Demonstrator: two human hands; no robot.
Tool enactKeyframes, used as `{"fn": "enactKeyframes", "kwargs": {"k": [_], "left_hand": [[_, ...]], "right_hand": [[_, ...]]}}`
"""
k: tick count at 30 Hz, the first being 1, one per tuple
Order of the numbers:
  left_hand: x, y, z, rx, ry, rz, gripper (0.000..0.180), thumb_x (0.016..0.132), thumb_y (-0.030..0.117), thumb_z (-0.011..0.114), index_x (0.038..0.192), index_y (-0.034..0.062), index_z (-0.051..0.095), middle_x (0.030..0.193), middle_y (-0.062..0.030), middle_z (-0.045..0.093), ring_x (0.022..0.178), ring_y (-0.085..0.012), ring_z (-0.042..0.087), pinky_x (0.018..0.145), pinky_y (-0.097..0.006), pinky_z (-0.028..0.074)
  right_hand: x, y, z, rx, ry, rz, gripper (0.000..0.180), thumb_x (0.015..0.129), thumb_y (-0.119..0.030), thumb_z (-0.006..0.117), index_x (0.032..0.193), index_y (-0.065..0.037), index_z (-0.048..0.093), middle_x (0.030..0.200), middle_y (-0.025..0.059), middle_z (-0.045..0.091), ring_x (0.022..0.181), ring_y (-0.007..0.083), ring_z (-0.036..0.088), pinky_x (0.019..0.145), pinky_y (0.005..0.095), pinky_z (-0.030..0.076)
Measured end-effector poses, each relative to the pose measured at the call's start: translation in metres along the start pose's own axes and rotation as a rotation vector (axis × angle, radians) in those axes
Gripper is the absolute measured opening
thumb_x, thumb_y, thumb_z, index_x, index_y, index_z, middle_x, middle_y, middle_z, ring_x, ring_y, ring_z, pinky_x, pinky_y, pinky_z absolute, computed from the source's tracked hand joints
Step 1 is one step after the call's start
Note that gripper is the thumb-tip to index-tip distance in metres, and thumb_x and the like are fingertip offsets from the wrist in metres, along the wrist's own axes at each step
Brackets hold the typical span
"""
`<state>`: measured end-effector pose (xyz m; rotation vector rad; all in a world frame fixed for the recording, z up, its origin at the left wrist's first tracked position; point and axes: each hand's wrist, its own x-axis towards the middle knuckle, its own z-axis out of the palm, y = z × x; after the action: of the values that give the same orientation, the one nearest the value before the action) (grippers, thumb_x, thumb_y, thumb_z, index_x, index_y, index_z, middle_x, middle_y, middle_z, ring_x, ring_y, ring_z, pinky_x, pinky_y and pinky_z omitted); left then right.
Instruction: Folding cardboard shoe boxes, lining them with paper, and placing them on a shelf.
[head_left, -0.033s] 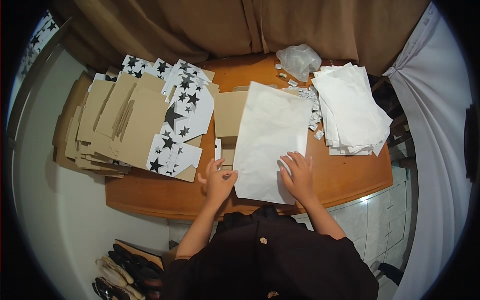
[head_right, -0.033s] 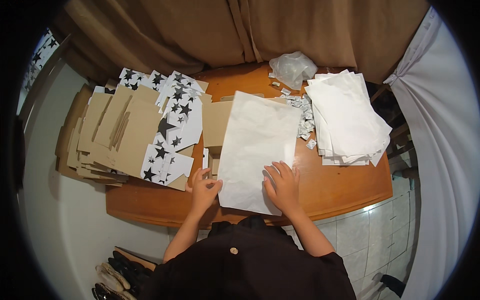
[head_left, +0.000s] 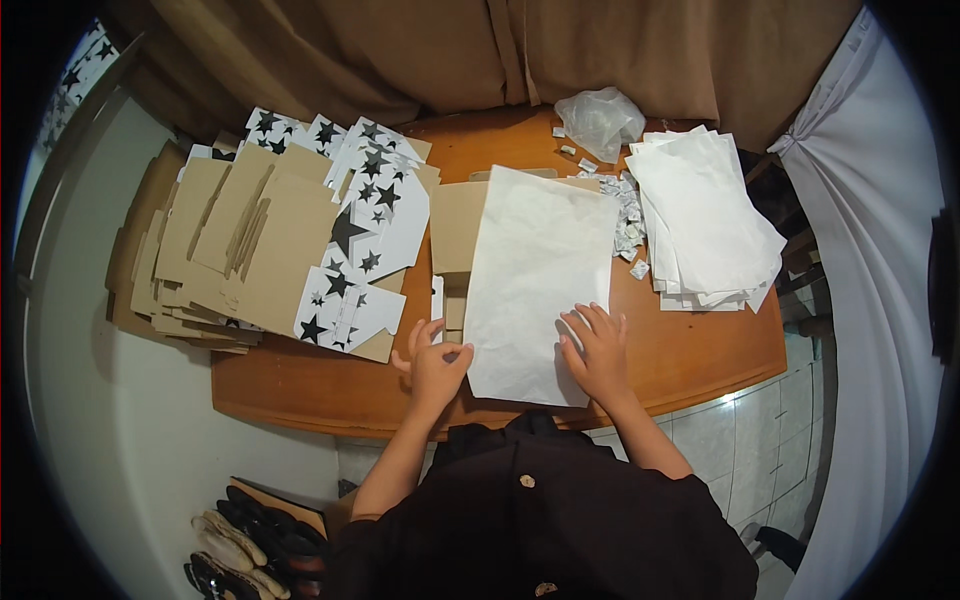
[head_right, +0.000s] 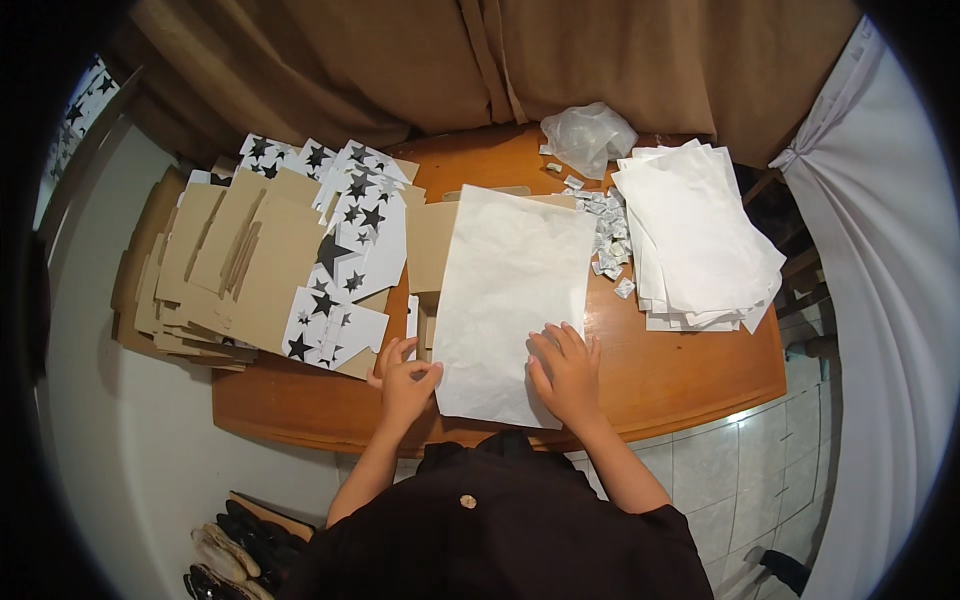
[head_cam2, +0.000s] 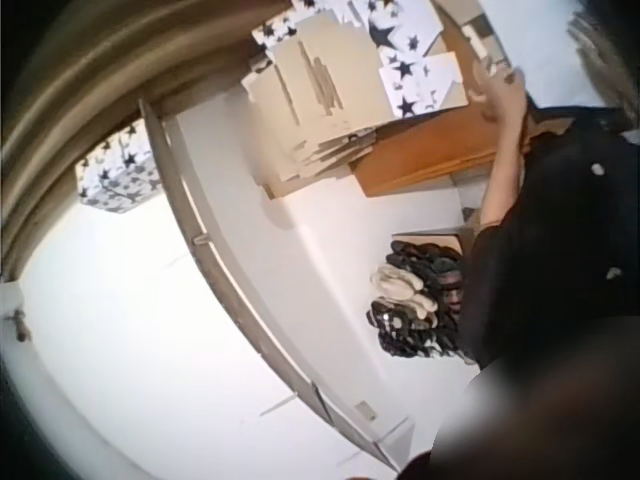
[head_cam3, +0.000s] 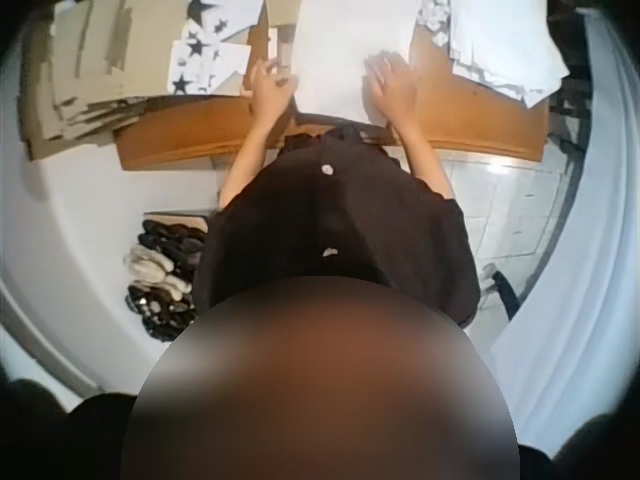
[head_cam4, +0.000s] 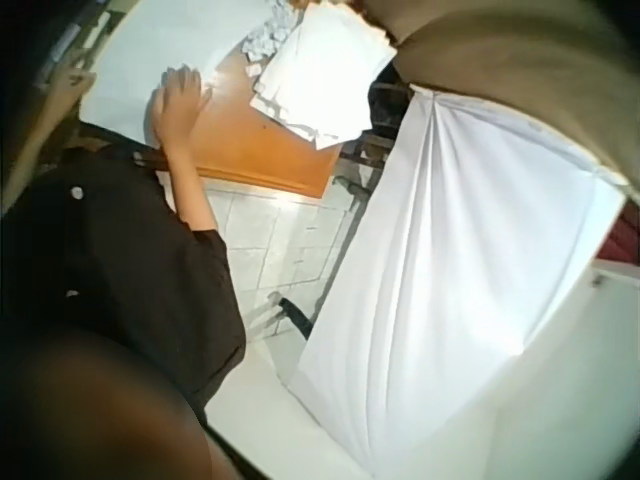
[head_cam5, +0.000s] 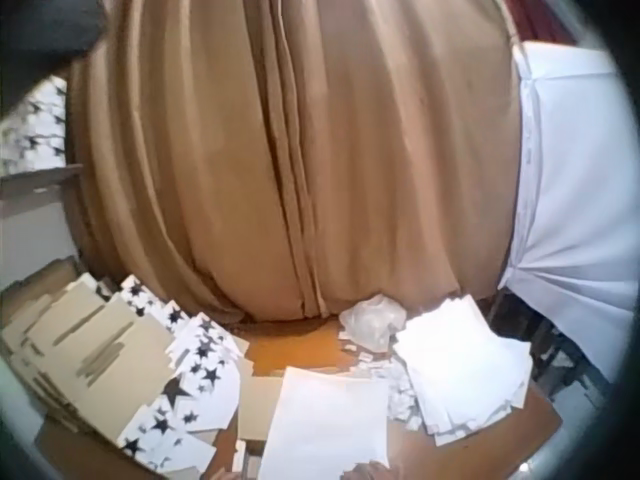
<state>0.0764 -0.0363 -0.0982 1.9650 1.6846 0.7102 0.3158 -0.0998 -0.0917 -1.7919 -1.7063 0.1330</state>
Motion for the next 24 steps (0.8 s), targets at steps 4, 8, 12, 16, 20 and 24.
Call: {"fn": "enactKeyframes", "kwargs": {"k": [4,8,12,16,20,24], "left_hand": [[-0.013,-0.003,-0.009,0.11,0.0,-0.019,0.018,0.07,0.028,0.071,0.061,0.0116,0.068,0.129,-0.0135,0.047,0.131,-0.0327,0.026,0.096,-0.067,0.003],[-0.015,0.006,-0.022,0.228,-0.08,-0.027,0.017,0.068,0.027,0.072,0.076,0.0125,0.068,0.131,-0.0144,0.044,0.131,-0.0337,0.025,0.096,-0.067,0.004],[-0.003,0.013,-0.027,0.196,-0.038,0.088,0.035,0.07,0.026,0.071,0.101,0.0136,0.061,0.129,-0.0145,0.044,0.13,-0.0331,0.027,0.102,-0.057,0.012],[0.036,0.039,-0.035,0.192,-0.23,0.558,0.035,0.078,0.018,0.065,0.111,0.0124,0.055,0.127,-0.0118,0.047,0.122,-0.0281,0.041,0.099,-0.043,0.03],[0.074,0.039,-0.011,0.282,-0.322,0.935,0.038,0.083,0.015,0.06,0.119,0.0156,0.052,0.128,-0.0088,0.048,0.121,-0.0243,0.045,0.097,-0.044,0.035],[0.099,0.025,0.008,0.457,-0.459,1.163,0.035,0.089,0.021,0.051,0.124,0.0173,0.05,0.134,-0.0064,0.045,0.128,-0.0225,0.039,0.102,-0.046,0.031]], "right_hand": [[-0.007,-0.01,0.005,-0.039,-0.145,-0.015,0.035,0.083,-0.025,0.058,0.115,-0.013,0.058,0.124,0.0109,0.051,0.122,0.0312,0.042,0.098,0.0631,0.023],[-0.009,-0.015,0.006,-0.036,-0.231,-0.01,0.036,0.084,-0.03,0.057,0.117,-0.014,0.057,0.127,0.0114,0.049,0.125,0.0323,0.039,0.099,0.0638,0.019],[-0.004,-0.011,0.005,-0.077,-0.247,-0.065,0.037,0.084,-0.03,0.057,0.117,-0.013,0.057,0.126,0.0114,0.049,0.124,0.0306,0.04,0.099,0.0638,0.023],[0.003,-0.008,0.003,-0.102,-0.284,-0.105,0.037,0.084,-0.03,0.057,0.116,-0.013,0.057,0.124,0.0108,0.051,0.123,0.0298,0.042,0.099,0.0642,0.023],[0.019,-0.009,0.0,-0.111,-0.252,-0.162,0.035,0.084,-0.029,0.057,0.115,-0.012,0.057,0.123,0.0101,0.053,0.12,0.0277,0.045,0.098,0.0627,0.025],[0.049,0.002,0.002,-0.005,-0.357,-0.281,0.03,0.083,-0.025,0.058,0.11,-0.012,0.059,0.119,0.0094,0.055,0.115,0.0229,0.05,0.098,0.0554,0.032]]}}
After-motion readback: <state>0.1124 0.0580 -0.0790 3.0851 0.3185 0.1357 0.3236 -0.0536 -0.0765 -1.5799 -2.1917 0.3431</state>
